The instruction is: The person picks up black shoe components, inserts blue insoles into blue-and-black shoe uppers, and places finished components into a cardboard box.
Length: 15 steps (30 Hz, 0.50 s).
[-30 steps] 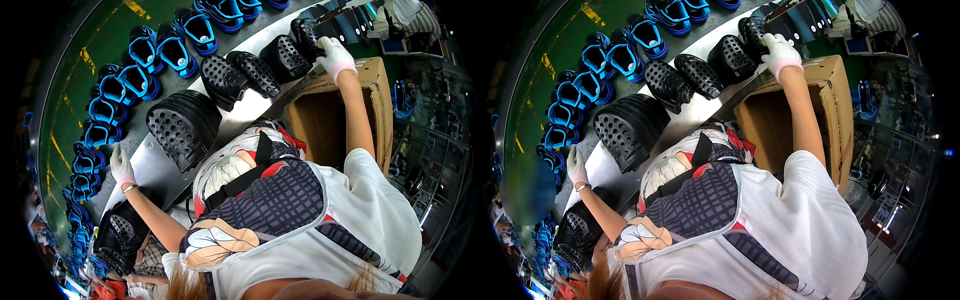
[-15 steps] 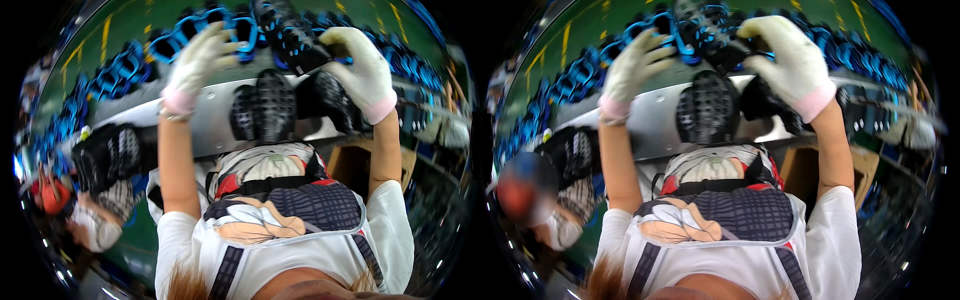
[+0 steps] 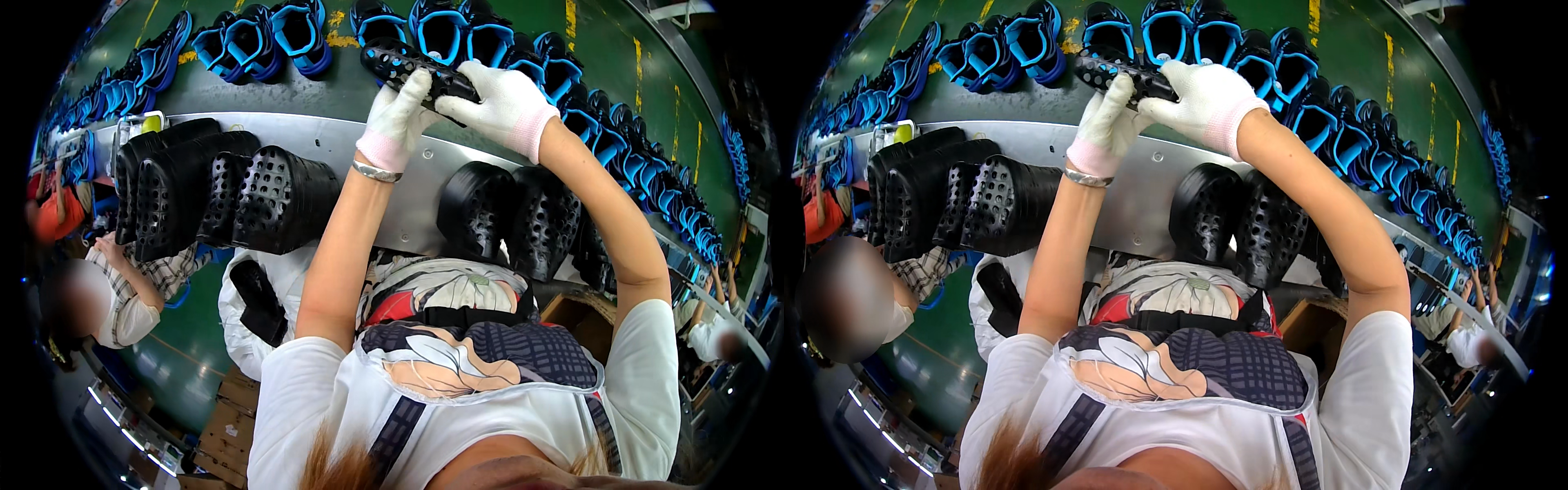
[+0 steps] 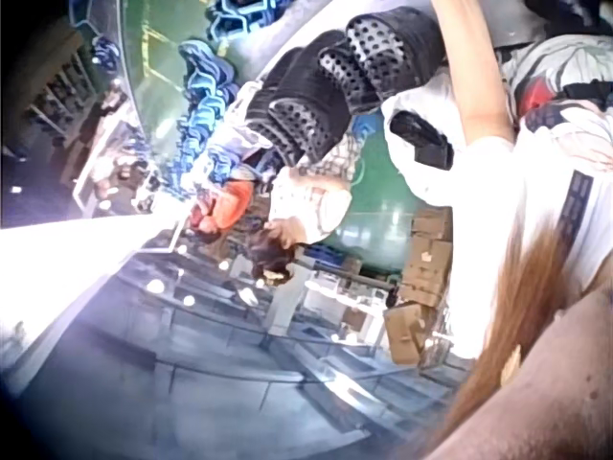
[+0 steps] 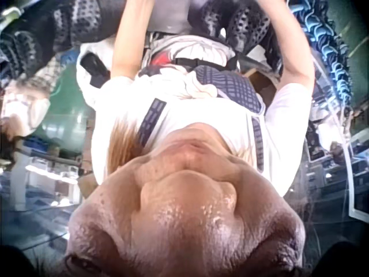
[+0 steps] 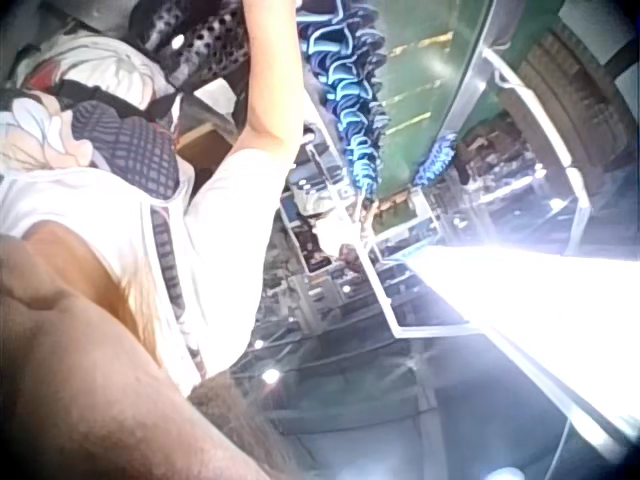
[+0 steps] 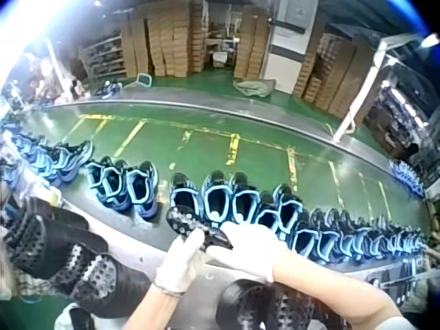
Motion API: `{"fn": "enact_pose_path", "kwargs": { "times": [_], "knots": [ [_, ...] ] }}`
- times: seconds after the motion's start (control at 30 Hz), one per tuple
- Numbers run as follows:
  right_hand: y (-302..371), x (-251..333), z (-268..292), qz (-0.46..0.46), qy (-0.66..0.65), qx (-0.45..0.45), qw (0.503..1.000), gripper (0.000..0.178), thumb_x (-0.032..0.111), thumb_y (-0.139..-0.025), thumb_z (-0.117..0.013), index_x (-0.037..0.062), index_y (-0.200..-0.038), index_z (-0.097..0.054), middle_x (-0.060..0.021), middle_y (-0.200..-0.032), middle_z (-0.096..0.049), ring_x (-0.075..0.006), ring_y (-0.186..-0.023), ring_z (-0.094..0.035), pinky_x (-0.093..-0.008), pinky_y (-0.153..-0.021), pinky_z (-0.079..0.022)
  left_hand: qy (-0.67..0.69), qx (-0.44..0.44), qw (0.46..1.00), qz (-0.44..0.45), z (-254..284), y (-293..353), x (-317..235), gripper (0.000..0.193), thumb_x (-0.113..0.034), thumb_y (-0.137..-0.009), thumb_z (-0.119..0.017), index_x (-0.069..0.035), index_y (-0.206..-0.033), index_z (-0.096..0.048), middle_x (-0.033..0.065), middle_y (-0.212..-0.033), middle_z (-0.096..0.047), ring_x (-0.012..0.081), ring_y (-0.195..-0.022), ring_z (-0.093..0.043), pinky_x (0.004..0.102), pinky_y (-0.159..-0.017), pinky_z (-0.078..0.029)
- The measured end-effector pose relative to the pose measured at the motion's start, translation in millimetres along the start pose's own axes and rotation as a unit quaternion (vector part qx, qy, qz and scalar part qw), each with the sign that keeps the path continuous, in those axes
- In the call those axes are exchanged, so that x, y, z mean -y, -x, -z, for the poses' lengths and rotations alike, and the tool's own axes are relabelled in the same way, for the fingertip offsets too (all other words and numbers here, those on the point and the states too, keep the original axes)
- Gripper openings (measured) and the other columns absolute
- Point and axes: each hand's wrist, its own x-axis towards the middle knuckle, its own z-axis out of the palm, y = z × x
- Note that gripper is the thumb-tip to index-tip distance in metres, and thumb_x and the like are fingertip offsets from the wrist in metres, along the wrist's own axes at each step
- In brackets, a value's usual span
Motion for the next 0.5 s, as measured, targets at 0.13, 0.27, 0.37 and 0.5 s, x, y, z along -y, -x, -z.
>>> {"fn": "enact_pose_path", "kwargs": {
  "times": [0.13,0.27,0.37,0.5],
  "knots": [
    [-32,7,0,-0.032,0.014,0.047,0.998,0.054,0.054,-0.083,-0.049,0.0024,-0.085,-0.063,-0.0198,-0.075,-0.064,-0.0357,-0.073,-0.063,-0.0411,-0.068,-0.051,-0.036,-0.048,0.994,0.088,15,-8,-16,0.050,-0.042,-0.092,-0.058,0.001,-0.117,-0.055,0.0126,-0.111,-0.062,0.0209,-0.097,-0.063,0.0352,-0.082,-0.053],
    [-77,4,-3,-0.075,0.066,0.081,0.992,0.059,0.058,-0.082,-0.050,0.0014,-0.078,-0.067,-0.0161,-0.066,-0.060,-0.0302,-0.065,-0.060,-0.0372,-0.066,-0.048,-0.405,-0.184,0.895,-0.028,45,-20,-10,0.046,-0.036,-0.084,-0.067,0.000,-0.111,-0.060,0.0168,-0.112,-0.059,0.0248,-0.085,-0.065,0.0337,-0.077,-0.053],
    [-111,-11,-12,-0.070,0.049,0.095,0.992,0.061,0.058,-0.081,-0.049,0.0002,-0.080,-0.067,-0.0180,-0.068,-0.060,-0.0323,-0.065,-0.059,-0.0381,-0.067,-0.048,-0.622,-0.203,0.727,-0.209,72,-37,13,0.042,-0.027,-0.076,-0.069,-0.006,-0.112,-0.062,0.0143,-0.122,-0.054,0.0305,-0.100,-0.059,0.0378,-0.084,-0.050],
    [-150,6,-34,-0.092,0.167,0.024,0.981,0.052,0.047,-0.083,-0.045,0.0025,-0.087,-0.070,-0.0213,-0.084,-0.066,-0.0356,-0.081,-0.065,-0.0420,-0.074,-0.052,-0.683,-0.166,0.688,-0.182,79,-54,18,0.036,-0.024,-0.077,-0.068,-0.007,-0.108,-0.061,0.0096,-0.120,-0.056,0.0329,-0.106,-0.054,0.0406,-0.086,-0.049]
  ]
}}
